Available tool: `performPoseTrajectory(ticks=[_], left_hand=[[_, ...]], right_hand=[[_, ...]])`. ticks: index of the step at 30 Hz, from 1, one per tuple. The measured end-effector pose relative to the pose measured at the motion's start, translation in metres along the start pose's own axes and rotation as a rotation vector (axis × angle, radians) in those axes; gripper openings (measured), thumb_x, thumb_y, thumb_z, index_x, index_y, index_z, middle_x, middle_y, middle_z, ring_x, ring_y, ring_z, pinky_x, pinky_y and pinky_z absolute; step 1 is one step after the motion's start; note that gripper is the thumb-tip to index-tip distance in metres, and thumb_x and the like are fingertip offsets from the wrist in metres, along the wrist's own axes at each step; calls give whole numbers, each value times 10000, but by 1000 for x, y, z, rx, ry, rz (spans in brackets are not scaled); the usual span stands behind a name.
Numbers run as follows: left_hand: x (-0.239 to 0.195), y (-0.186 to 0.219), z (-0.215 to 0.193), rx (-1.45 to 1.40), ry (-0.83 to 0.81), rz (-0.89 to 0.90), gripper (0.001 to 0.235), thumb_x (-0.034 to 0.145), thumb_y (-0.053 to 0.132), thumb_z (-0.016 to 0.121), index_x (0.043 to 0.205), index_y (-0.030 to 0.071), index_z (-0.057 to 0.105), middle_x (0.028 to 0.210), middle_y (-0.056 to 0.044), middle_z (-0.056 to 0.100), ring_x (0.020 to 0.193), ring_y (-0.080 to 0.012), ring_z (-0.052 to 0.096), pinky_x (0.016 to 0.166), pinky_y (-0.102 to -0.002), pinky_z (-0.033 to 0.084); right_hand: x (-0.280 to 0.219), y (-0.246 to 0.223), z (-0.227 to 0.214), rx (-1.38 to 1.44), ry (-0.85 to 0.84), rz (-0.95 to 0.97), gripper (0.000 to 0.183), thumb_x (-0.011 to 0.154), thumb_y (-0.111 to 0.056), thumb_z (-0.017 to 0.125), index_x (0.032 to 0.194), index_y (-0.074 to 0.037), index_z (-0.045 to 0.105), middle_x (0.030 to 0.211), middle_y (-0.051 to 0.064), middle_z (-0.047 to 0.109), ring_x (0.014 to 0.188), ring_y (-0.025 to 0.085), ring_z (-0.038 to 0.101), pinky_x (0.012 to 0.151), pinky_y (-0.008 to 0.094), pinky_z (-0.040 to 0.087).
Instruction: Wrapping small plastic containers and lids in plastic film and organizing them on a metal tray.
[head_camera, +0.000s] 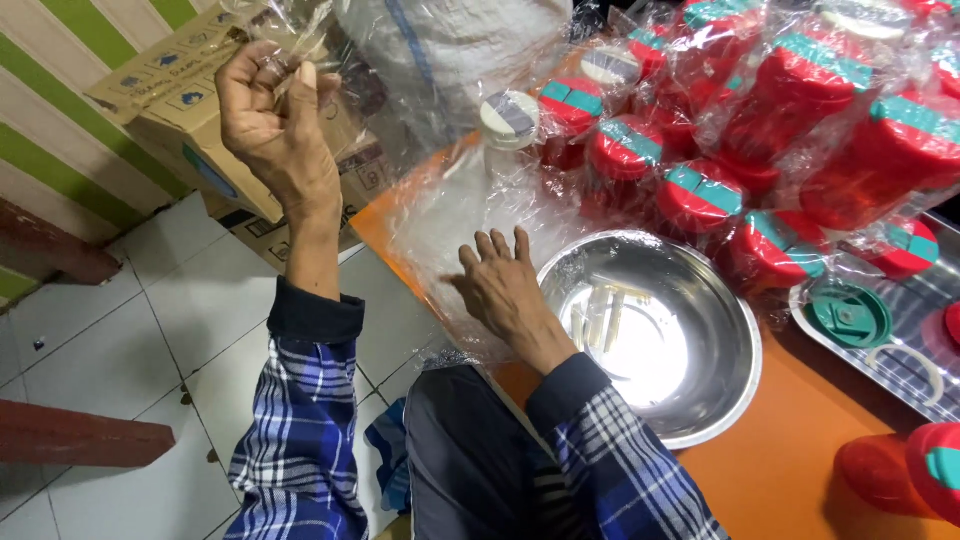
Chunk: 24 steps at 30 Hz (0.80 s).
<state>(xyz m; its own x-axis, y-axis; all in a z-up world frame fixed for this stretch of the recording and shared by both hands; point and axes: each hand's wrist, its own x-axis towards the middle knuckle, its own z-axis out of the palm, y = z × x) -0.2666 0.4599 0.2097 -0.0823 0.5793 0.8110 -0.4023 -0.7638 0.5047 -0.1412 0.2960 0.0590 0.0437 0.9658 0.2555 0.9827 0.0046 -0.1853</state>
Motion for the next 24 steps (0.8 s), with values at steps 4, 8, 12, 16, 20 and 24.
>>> performPoseTrajectory(ticks=[4, 8, 12, 16, 20, 24], left_hand=[[0, 27, 13, -57, -54, -54, 196, 1001, -41, 696, 1144, 55, 602, 1032, -161, 705, 795, -269, 733, 710, -328, 649], [-8, 71, 39, -15, -273, -163, 225, 1003, 26, 737, 1185, 64, 609, 1076, -118, 739, 964, -200, 752, 827, -304, 693], [-19, 104, 74, -153, -451, -291, 225, 1001, 46, 718, 1195, 38, 606, 1053, -138, 746, 854, -205, 767, 775, -299, 703], [-29, 117, 104, -259, -595, -252, 249, 997, 5, 700, 1213, 19, 577, 1097, -153, 708, 1011, -216, 731, 847, -304, 694], [-43, 124, 129, -305, -569, -417, 304, 927, -64, 732, 1200, -21, 605, 1027, -184, 733, 868, -208, 760, 786, -301, 689], [-62, 119, 153, -361, -597, -593, 375, 889, -88, 733, 1234, -37, 593, 978, -204, 747, 780, -227, 773, 719, -300, 678]], right_hand=[[-13, 11, -60, 374, 436, -23, 307, 1018, -258, 667, 823, -21, 656, 668, 76, 640, 555, 200, 590, 655, 385, 571], [-41, 31, -123, 453, 816, 43, 280, 989, -214, 736, 1104, -17, 573, 1014, 141, 642, 885, 253, 653, 753, 362, 594], [-63, 43, -176, 744, 756, 248, 525, 939, -455, 710, 1293, -113, 527, 1292, 95, 589, 1259, 244, 593, 1069, 464, 511], [-84, 59, -204, 799, 723, 71, 402, 1014, -331, 650, 1301, -102, 489, 1287, 137, 606, 1215, 261, 644, 974, 355, 608], [-111, 69, -215, 1104, 756, 199, 119, 974, -124, 744, 1047, -57, 678, 913, 90, 711, 848, 146, 716, 772, 243, 600], [-142, 91, -225, 1179, 771, 336, 262, 982, -208, 714, 1177, -42, 657, 943, 175, 741, 780, 178, 735, 637, 247, 572]])
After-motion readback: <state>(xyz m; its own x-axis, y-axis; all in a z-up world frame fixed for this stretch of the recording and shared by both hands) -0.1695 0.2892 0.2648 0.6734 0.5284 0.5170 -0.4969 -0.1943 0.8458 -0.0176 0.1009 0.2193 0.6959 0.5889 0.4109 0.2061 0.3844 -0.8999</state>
